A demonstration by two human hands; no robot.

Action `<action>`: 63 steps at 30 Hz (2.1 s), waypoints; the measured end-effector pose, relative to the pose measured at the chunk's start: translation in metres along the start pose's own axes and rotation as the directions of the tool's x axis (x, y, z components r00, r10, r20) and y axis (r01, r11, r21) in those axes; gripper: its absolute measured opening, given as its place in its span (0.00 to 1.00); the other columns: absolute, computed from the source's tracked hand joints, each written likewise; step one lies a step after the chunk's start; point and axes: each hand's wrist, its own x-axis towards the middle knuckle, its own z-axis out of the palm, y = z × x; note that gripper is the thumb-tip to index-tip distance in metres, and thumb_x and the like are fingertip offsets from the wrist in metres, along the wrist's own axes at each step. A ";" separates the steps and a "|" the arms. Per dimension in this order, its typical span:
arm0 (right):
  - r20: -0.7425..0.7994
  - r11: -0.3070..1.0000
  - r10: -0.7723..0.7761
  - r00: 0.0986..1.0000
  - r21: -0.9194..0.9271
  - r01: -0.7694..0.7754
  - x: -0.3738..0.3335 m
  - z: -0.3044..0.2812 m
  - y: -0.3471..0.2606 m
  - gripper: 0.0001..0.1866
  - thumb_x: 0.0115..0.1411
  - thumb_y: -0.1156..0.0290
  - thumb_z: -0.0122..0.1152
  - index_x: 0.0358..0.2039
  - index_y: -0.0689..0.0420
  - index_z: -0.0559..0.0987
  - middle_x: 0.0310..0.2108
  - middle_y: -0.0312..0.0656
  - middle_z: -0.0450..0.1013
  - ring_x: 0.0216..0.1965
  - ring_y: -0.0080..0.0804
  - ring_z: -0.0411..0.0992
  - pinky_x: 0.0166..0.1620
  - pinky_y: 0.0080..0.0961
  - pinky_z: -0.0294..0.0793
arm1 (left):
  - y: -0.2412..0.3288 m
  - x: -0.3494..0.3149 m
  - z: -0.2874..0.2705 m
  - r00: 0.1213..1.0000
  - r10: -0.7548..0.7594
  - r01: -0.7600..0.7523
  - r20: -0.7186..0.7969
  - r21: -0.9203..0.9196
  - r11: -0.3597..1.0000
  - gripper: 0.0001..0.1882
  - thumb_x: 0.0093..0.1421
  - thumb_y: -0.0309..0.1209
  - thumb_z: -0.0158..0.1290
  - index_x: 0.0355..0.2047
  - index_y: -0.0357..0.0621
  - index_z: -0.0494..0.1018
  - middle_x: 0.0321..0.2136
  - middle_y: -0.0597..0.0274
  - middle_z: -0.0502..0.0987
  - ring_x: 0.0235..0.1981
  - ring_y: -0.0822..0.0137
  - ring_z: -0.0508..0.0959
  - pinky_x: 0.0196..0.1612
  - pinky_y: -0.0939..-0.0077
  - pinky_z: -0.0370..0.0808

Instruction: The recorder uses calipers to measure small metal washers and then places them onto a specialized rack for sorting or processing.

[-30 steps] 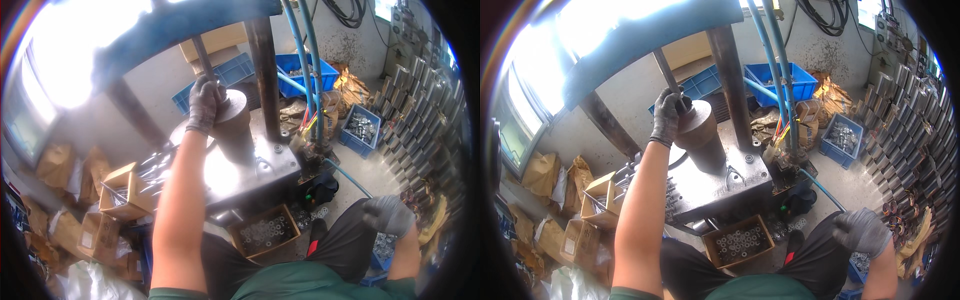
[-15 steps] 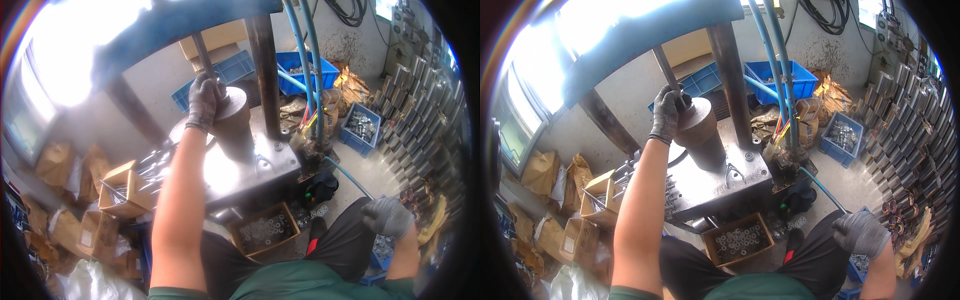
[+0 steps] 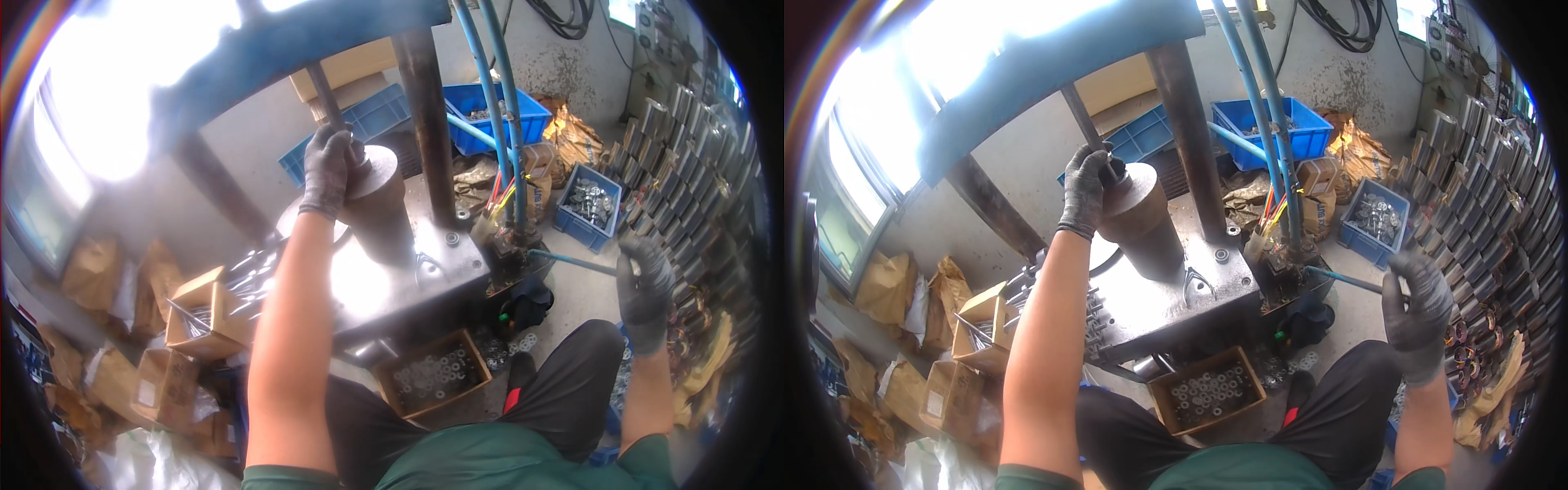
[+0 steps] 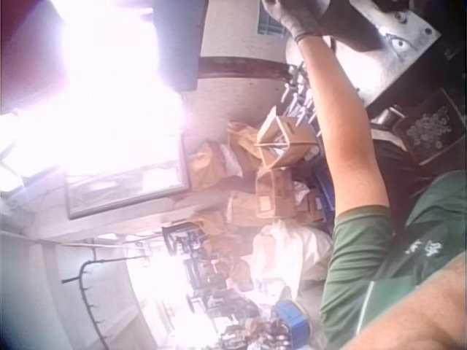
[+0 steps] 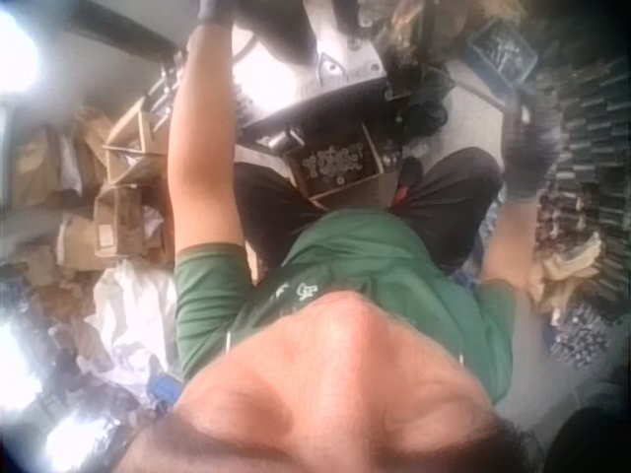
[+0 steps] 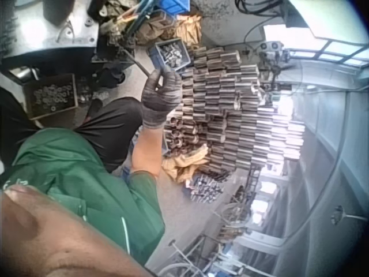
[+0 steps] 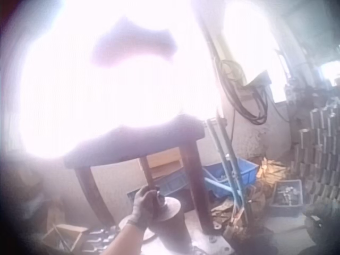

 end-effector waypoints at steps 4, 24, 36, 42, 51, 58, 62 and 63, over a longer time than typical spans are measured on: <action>-0.309 0.985 0.171 0.936 0.047 -0.164 0.060 0.048 0.025 0.09 0.65 0.75 0.68 0.46 0.56 0.84 0.40 0.44 0.83 0.40 0.39 0.84 0.46 0.35 0.83 | -0.004 0.008 -0.003 0.999 0.033 -0.033 0.043 -0.009 0.999 0.11 0.66 0.26 0.54 0.47 0.35 0.79 0.29 0.57 0.82 0.31 0.66 0.83 0.38 0.71 0.84; -0.167 0.869 0.350 0.922 0.425 -0.253 0.126 0.078 0.008 0.10 0.70 0.70 0.68 0.46 0.62 0.86 0.38 0.43 0.84 0.39 0.25 0.82 0.47 0.27 0.82 | -0.019 -0.107 0.024 0.797 0.577 -0.581 0.180 -0.034 0.813 0.22 0.75 0.33 0.53 0.63 0.31 0.68 0.36 0.57 0.81 0.34 0.68 0.79 0.40 0.69 0.78; -0.136 0.949 0.253 0.958 0.228 -0.219 0.098 0.055 -0.004 0.08 0.67 0.71 0.70 0.43 0.61 0.86 0.36 0.45 0.85 0.36 0.28 0.83 0.43 0.28 0.82 | -0.100 -0.318 0.016 0.703 -0.711 0.689 0.030 -0.278 0.670 0.39 0.69 0.60 0.60 0.64 0.39 0.70 0.27 0.66 0.72 0.28 0.68 0.78 0.33 0.68 0.81; -0.098 0.957 0.215 0.972 0.218 -0.190 0.081 0.049 0.004 0.08 0.68 0.72 0.68 0.45 0.61 0.85 0.37 0.44 0.85 0.37 0.27 0.83 0.45 0.27 0.82 | -0.133 -0.306 0.003 0.608 -0.794 0.743 0.018 -0.364 0.561 0.20 0.69 0.41 0.52 0.53 0.40 0.76 0.28 0.64 0.75 0.28 0.66 0.77 0.34 0.69 0.80; 0.069 0.995 -0.100 0.993 0.000 0.100 0.019 -0.002 -0.036 0.14 0.59 0.84 0.65 0.45 0.57 0.79 0.39 0.47 0.78 0.39 0.49 0.78 0.43 0.43 0.76 | -0.158 -0.280 -0.003 0.560 -0.828 0.777 0.036 -0.369 0.509 0.17 0.73 0.44 0.54 0.48 0.44 0.80 0.27 0.66 0.77 0.26 0.68 0.79 0.31 0.68 0.82; 0.263 0.657 -0.559 0.786 0.719 0.227 -0.043 0.072 -0.083 0.17 0.57 0.62 0.68 0.45 0.56 0.82 0.39 0.43 0.79 0.35 0.45 0.79 0.38 0.44 0.80 | -0.150 -0.337 -0.009 0.562 -0.806 0.827 0.187 -0.149 0.542 0.22 0.73 0.53 0.58 0.48 0.46 0.81 0.32 0.67 0.79 0.30 0.71 0.81 0.33 0.72 0.82; 0.654 0.709 -0.694 0.301 0.695 0.123 -0.092 0.138 -0.087 0.17 0.56 0.61 0.69 0.42 0.57 0.82 0.36 0.48 0.79 0.38 0.48 0.81 0.41 0.45 0.82 | -0.114 -0.351 -0.012 0.834 -0.493 0.441 0.248 0.237 0.865 0.16 0.75 0.44 0.56 0.48 0.45 0.80 0.37 0.63 0.81 0.36 0.65 0.81 0.39 0.67 0.80; 0.626 0.677 -0.718 0.304 0.730 0.095 -0.103 0.147 -0.090 0.17 0.56 0.61 0.69 0.42 0.57 0.83 0.36 0.48 0.78 0.38 0.49 0.81 0.41 0.45 0.82 | -0.102 -0.347 -0.020 0.931 -0.172 -0.034 0.320 0.548 0.836 0.16 0.76 0.44 0.55 0.48 0.45 0.80 0.39 0.61 0.81 0.37 0.61 0.80 0.40 0.64 0.79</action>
